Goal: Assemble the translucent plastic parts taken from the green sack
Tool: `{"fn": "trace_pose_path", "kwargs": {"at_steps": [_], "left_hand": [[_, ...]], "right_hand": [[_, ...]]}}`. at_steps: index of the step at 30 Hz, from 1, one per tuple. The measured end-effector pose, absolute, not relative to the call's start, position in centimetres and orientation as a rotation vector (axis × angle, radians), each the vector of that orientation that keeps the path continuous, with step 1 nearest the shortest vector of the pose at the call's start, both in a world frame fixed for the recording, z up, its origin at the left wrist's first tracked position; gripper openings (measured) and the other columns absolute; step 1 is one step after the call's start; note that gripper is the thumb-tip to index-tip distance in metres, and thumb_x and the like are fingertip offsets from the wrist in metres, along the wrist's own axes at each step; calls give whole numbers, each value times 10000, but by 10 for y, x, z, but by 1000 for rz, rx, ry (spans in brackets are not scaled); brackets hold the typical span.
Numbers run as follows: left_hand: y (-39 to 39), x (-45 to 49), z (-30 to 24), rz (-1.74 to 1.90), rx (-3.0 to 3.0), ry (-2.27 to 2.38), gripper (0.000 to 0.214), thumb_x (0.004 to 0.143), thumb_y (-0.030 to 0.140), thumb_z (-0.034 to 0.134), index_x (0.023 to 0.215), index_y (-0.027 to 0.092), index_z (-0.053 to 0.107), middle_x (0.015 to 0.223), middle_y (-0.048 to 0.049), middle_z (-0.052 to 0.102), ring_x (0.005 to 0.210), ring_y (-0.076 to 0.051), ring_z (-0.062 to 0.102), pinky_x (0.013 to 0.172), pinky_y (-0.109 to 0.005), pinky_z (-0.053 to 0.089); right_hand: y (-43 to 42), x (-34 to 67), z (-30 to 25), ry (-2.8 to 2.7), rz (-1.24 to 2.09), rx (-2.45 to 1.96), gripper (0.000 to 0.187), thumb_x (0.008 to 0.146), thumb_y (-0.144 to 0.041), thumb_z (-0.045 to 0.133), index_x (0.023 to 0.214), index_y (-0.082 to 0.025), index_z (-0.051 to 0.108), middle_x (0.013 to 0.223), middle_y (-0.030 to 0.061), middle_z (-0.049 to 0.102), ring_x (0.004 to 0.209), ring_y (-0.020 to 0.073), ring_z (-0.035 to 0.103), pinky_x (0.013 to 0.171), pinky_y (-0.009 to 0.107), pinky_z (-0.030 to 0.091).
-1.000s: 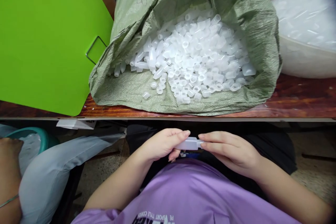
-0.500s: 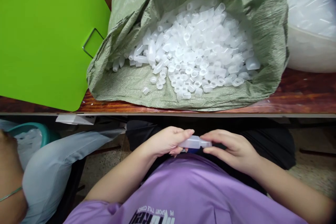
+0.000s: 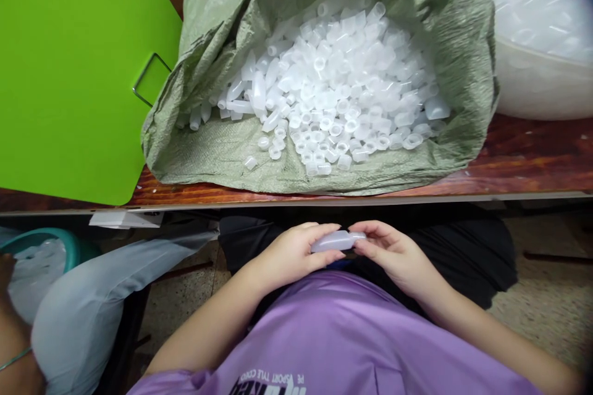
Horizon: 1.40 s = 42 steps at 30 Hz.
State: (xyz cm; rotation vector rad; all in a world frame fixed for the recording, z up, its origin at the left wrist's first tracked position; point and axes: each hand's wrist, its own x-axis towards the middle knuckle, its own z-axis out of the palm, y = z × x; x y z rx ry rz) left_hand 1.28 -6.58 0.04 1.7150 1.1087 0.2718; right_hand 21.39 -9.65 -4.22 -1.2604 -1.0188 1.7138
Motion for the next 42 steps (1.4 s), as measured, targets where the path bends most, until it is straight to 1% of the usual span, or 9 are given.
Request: {"fn": "trace_pose_path", "kwargs": {"at_steps": [4, 7, 13, 18, 21, 25, 28, 34, 42], "left_hand": [[-66, 11, 4, 286, 1774, 1088, 410, 804, 347, 571, 1192, 216, 544, 1092, -60, 599, 956, -167, 557, 847, -273, 422], [-67, 11, 9, 284, 1617, 1003, 355, 807, 342, 568, 1128, 190, 561, 1041, -54, 613, 915, -163, 562, 829, -274, 428], [-63, 6, 8, 241, 1145, 783, 309, 764, 317, 638, 1020, 153, 581, 873, -17, 593, 736, -95, 520, 677, -212, 409], [-59, -6, -8, 206, 734, 596, 417, 675, 440, 694, 880, 91, 591, 540, 51, 446, 426, -37, 338, 434, -193, 289], [-63, -7, -4, 247, 815, 682, 395, 666, 404, 714, 883, 102, 581, 626, 21, 519, 500, -52, 423, 505, -201, 351], [-74, 7, 12, 382, 1138, 891, 361, 728, 319, 673, 1023, 166, 534, 922, -37, 595, 785, -115, 544, 731, -249, 422], [-80, 17, 18, 481, 1301, 1018, 341, 766, 352, 625, 1034, 178, 505, 908, -41, 605, 795, -131, 565, 729, -252, 439], [-84, 22, 17, 442, 1577, 1124, 363, 784, 418, 584, 1060, 201, 490, 880, -21, 611, 708, -116, 575, 633, -218, 458], [-80, 27, 15, 446, 2136, 1162, 285, 839, 385, 516, 1037, 181, 528, 899, -44, 662, 755, -156, 627, 700, -268, 472]], "right_hand": [[-102, 221, -39, -1425, 1318, -1182, 163, 801, -244, 611, 963, -234, 615, 930, 45, 597, 828, 146, 596, 716, 272, 521], [-103, 227, -34, -1698, 1078, -1101, 239, 817, -167, 576, 1040, -253, 585, 970, 55, 598, 883, 160, 597, 731, 277, 528], [-99, 233, -15, -2071, 796, -924, 364, 801, -89, 568, 1134, -234, 534, 1001, 70, 614, 929, 158, 606, 791, 267, 533], [-99, 249, 3, -2080, 683, -899, 407, 769, -27, 564, 1110, -250, 569, 1052, 63, 608, 958, 151, 603, 829, 245, 516], [-97, 254, 6, -1731, 873, -1067, 327, 760, -73, 582, 1023, -267, 602, 1008, 43, 599, 919, 153, 603, 827, 265, 509], [-95, 236, -3, -962, 1654, -1159, 84, 779, -240, 505, 830, -224, 570, 759, 17, 554, 689, 153, 596, 638, 296, 530], [-95, 219, -9, -670, 1939, -1104, 122, 735, -324, 506, 723, -205, 533, 645, -9, 470, 559, 137, 509, 504, 284, 475], [-99, 212, -1, -973, 1647, -1345, 197, 712, -345, 669, 834, -212, 589, 625, -28, 490, 552, 92, 433, 531, 220, 394], [-98, 208, 5, -982, 1511, -1491, 227, 652, -388, 696, 725, -192, 609, 619, -7, 538, 559, 108, 459, 545, 239, 401]]}}
